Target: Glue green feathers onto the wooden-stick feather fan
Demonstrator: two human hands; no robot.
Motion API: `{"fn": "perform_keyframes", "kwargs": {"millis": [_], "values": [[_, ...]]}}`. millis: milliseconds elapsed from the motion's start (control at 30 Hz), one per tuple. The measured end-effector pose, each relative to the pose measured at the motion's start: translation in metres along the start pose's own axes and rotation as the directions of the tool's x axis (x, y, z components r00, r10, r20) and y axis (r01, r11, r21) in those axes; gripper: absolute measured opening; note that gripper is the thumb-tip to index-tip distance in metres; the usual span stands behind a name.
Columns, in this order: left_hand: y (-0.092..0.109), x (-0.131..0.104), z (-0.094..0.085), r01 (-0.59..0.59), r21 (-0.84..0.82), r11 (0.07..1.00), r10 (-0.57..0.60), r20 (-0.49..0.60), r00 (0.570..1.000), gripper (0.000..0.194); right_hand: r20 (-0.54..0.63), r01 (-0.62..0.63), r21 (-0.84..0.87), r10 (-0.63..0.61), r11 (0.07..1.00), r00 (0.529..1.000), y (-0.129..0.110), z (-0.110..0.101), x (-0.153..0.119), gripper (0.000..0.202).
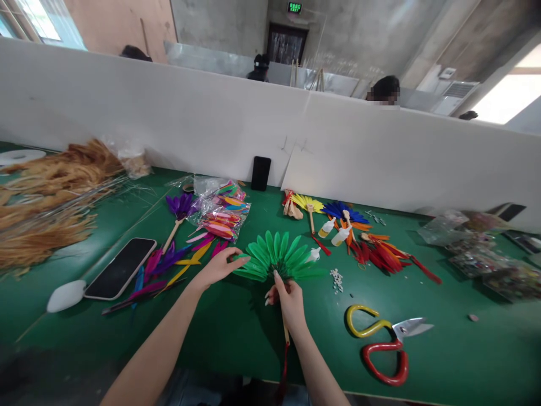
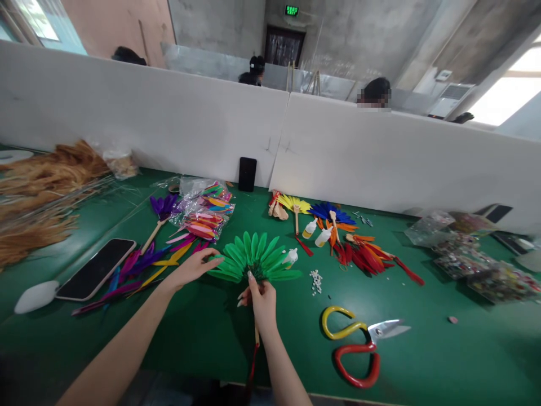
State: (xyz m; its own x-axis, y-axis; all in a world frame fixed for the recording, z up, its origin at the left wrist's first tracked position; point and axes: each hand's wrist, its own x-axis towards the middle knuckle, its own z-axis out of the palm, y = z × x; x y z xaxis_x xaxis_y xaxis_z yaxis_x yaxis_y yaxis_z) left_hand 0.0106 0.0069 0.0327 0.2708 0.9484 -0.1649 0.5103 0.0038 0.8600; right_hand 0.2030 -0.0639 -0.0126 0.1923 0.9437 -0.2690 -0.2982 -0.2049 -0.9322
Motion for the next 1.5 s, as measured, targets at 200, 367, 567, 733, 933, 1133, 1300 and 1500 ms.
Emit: {"fn": "perform_keyframes", "kwargs": {"millis": [200,367,567,733,933,1133,1300,1500], "values": [[-0.004,0.001,0.008,0.061,-0.012,0.998,-0.061,0.020,0.998,0.060,-0.021,-0.004,-0.001,0.004,1.000,1.000,0.000,0.000,0.001,0.041],[-0.004,0.002,0.003,0.026,-0.047,0.999,-0.027,-0.024,0.999,0.049,-0.025,-0.001,-0.002,0.001,1.000,1.000,-0.002,0.001,0.000,0.041],[-0.002,0.004,-0.010,-0.023,-0.111,0.994,0.005,-0.160,0.987,0.040,-0.026,0.000,-0.003,-0.001,1.000,1.000,-0.003,0.001,-0.001,0.040],[-0.004,0.000,-0.004,-0.098,-0.072,0.993,0.090,-0.109,0.990,0.049,-0.034,0.031,-0.022,-0.032,0.999,0.999,-0.003,0.001,-0.002,0.039],[-0.007,-0.003,0.005,-0.174,-0.030,0.984,0.175,0.019,0.984,0.049,-0.053,0.069,-0.022,-0.070,0.997,0.996,-0.006,0.002,-0.004,0.039],[-0.007,-0.002,-0.004,-0.181,-0.034,0.983,0.180,-0.032,0.983,0.045,-0.047,0.067,-0.030,-0.068,0.997,0.997,-0.007,0.002,-0.005,0.039],[-0.019,0.006,-0.020,-0.179,-0.138,0.974,0.133,-0.291,0.947,0.035,-0.047,0.097,-0.040,-0.099,0.994,0.994,-0.007,0.001,-0.006,0.040],[-0.015,0.004,-0.019,-0.184,-0.171,0.968,0.132,-0.278,0.951,0.040,-0.043,0.103,-0.055,-0.105,0.993,0.994,-0.004,0.000,-0.004,0.039]]}}
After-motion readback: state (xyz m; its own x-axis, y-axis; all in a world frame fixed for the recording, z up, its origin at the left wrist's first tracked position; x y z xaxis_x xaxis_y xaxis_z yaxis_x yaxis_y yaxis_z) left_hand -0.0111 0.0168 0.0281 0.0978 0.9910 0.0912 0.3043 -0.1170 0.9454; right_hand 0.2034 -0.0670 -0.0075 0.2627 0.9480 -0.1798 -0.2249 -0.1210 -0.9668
